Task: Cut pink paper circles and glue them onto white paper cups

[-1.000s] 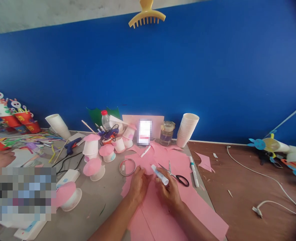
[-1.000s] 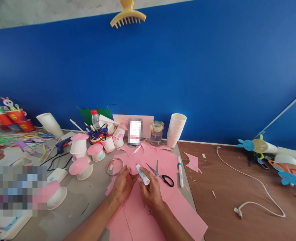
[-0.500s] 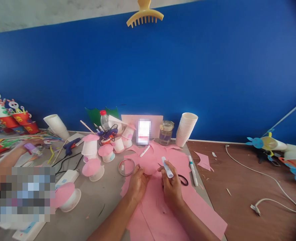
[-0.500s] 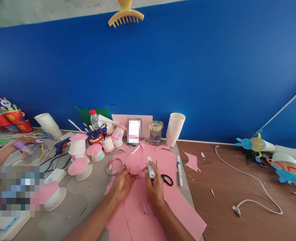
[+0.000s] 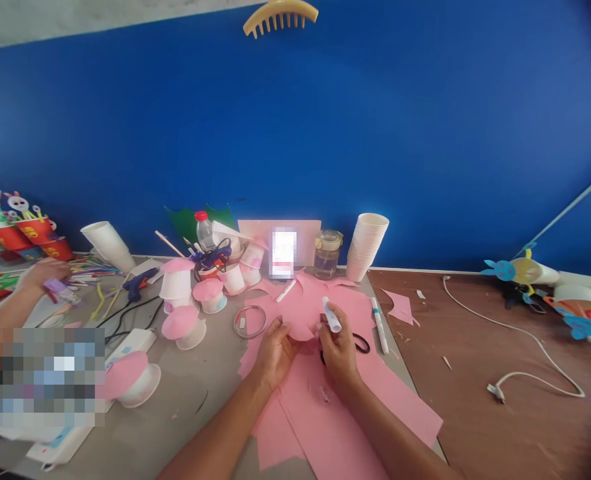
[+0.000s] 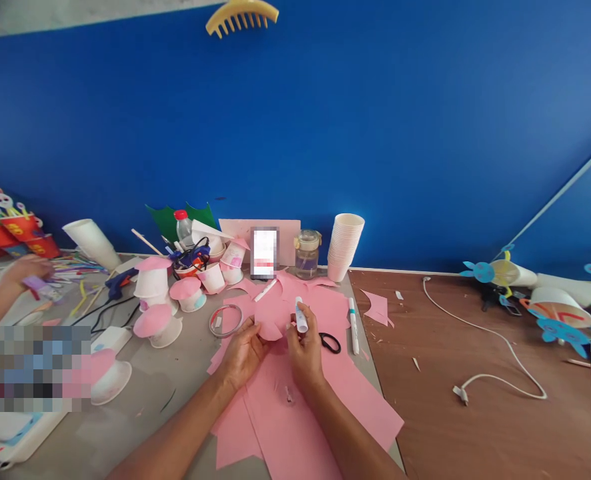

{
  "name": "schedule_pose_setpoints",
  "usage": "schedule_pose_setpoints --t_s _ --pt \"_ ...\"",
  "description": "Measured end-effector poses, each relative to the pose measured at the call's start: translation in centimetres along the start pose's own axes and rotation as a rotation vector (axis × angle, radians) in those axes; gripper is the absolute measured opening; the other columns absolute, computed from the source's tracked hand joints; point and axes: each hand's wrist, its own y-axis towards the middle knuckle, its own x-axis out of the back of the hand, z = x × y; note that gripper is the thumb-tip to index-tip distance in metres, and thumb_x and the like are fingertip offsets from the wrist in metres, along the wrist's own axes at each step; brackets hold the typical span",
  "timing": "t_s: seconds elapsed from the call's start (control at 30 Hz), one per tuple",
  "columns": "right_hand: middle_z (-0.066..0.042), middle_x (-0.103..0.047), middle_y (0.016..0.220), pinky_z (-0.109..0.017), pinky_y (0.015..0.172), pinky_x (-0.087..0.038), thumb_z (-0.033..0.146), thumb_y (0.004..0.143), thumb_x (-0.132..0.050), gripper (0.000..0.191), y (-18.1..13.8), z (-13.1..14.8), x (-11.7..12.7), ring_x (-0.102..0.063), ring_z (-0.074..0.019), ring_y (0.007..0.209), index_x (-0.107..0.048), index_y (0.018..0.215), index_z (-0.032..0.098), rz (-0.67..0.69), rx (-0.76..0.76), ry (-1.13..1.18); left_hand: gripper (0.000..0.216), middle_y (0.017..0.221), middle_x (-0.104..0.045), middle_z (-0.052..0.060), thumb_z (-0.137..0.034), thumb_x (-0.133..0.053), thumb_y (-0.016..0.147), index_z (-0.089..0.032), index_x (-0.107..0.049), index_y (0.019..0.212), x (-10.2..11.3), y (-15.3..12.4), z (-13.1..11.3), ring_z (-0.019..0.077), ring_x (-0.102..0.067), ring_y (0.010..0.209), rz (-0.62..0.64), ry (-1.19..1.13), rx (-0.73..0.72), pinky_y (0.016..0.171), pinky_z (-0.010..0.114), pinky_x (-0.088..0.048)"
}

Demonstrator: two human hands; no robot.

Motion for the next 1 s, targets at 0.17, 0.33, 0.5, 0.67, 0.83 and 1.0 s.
schedule_pose_setpoints --t_s 0.17,0.33,0.5,0.67,0.83,1.0 --pt "-0.008 -0.06 0.109 -0.034 0.079 -0.051 0.021 0.08 -0.052 0.038 0.3 0.5 -0.1 -0.059 -0.0179 0.088 -0.054 0.119 0.021 -0.024 -0.083 0.016 0.009 0.08 -0.067 0.003 -0.017 -0.067 0.073 -0.017 -0.06 0.079 0.0 0.1 0.2 0.0176 -0.063 0.08 0.019 0.014 -0.004 0.083 0.034 -0.047" --pt "-0.008 -0.06 0.108 -0.033 0.076 -0.051 0.021 0.08 -0.052 0.038 0.4 0.4 -0.1 -0.06 -0.018 0.087 -0.053 0.118 0.021 -0.022 -0.048 -0.009 0.015 0.081 -0.067 0.003 -0.02 -0.069 0.072 -0.017 -0.06 0.084 0.0 0.1 0.3 0.0182 -0.064 0.08 -0.002 0.029 -0.008 0.079 0.034 -0.047" --pt "-0.007 -0.061 0.098 -0.032 0.07 -0.052 0.021 0.084 -0.05 0.035 0.5 0.1 0.2 -0.061 -0.0178 0.081 -0.051 0.119 0.02 -0.095 0.018 -0.083 0.026 0.088 -0.066 0.001 -0.023 -0.071 0.07 -0.022 -0.057 0.092 0.5 0.2 0.4 0.0149 -0.062 0.081 -0.161 0.065 -0.14 0.079 0.029 -0.045" --pt "-0.008 -0.06 0.091 -0.036 0.071 -0.051 0.015 0.087 -0.046 0.032 0.4 0.0 0.9 -0.059 -0.0211 0.081 -0.052 0.118 0.021 -0.063 0.357 -0.35 0.015 0.082 -0.062 -0.001 -0.022 -0.07 0.072 -0.02 -0.062 0.084 0.7 -0.2 0.8 0.0108 -0.057 0.076 -0.229 0.239 -0.285 0.076 0.023 -0.042" --pt "-0.009 -0.06 0.088 -0.036 0.065 -0.051 0.007 0.081 -0.043 0.045 -0.2 0.8 1.1 -0.059 -0.0232 0.077 -0.053 0.121 0.024 0.153 0.566 -0.502 0.027 0.086 -0.065 0.006 -0.042 -0.065 0.077 -0.017 -0.065 0.088 -0.2 -1.0 1.2 0.0175 -0.06 0.08 0.034 0.091 -0.066 0.08 0.032 -0.045" --pt "-0.007 -0.059 0.084 -0.034 0.061 -0.05 0.003 0.071 -0.042 0.061 -0.4 1.5 0.7 -0.058 -0.0225 0.073 -0.051 0.127 0.025 0.332 0.642 -0.473 0.033 0.086 -0.068 0.008 -0.046 -0.064 0.078 -0.016 -0.067 0.091 -0.6 -0.9 0.7 0.0247 -0.062 0.095 0.151 -0.13 0.143 0.091 0.038 -0.045"
